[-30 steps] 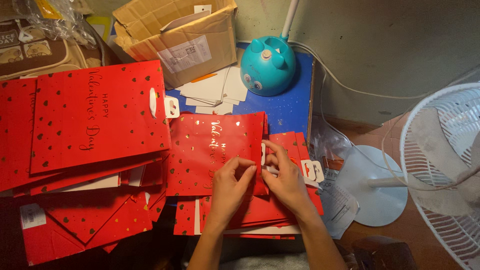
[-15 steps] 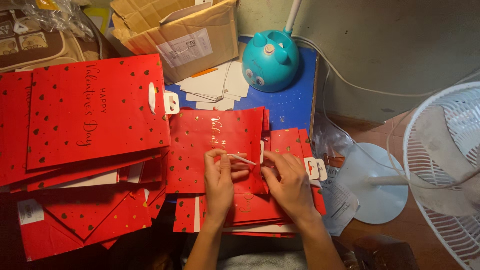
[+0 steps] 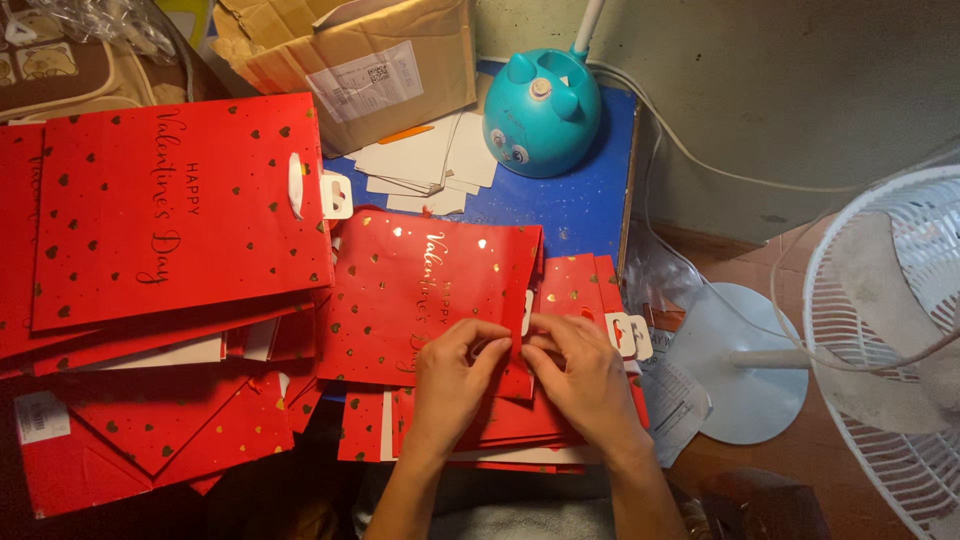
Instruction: The person assembles red Valentine's Day gift bags by threading white plastic handles through the bag slots and securing them. They then insert red ribbons into the bags and stack the finished items on the table.
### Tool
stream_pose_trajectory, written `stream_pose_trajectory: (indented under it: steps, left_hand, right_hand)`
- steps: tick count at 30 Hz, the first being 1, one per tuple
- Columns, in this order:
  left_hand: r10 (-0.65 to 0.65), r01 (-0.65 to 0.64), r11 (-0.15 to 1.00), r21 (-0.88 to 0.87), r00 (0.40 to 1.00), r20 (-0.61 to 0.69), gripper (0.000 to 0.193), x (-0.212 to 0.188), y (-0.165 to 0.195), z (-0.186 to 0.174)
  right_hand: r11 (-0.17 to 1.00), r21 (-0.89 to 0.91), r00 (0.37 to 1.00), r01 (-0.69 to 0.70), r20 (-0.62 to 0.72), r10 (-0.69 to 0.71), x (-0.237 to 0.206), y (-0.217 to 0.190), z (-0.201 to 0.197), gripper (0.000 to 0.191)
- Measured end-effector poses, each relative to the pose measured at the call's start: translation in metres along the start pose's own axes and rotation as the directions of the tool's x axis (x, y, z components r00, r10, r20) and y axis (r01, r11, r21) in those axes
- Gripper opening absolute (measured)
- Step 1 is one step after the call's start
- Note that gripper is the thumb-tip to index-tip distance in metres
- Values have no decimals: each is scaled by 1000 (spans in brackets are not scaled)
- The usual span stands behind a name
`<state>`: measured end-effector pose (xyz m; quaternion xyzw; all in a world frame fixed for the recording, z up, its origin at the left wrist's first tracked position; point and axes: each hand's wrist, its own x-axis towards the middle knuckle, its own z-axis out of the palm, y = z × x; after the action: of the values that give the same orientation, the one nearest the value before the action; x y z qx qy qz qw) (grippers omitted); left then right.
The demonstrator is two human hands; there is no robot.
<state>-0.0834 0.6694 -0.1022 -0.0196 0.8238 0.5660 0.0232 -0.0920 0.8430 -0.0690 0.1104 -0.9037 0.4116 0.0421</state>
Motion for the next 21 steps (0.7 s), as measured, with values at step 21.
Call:
stream_pose_trajectory:
  steps: [21]
  left_hand:
    - [155, -137, 978, 155, 982, -110, 14, -8, 9, 0]
  right_hand:
    - [992, 25, 988, -126, 95, 123, -13, 21, -3, 21]
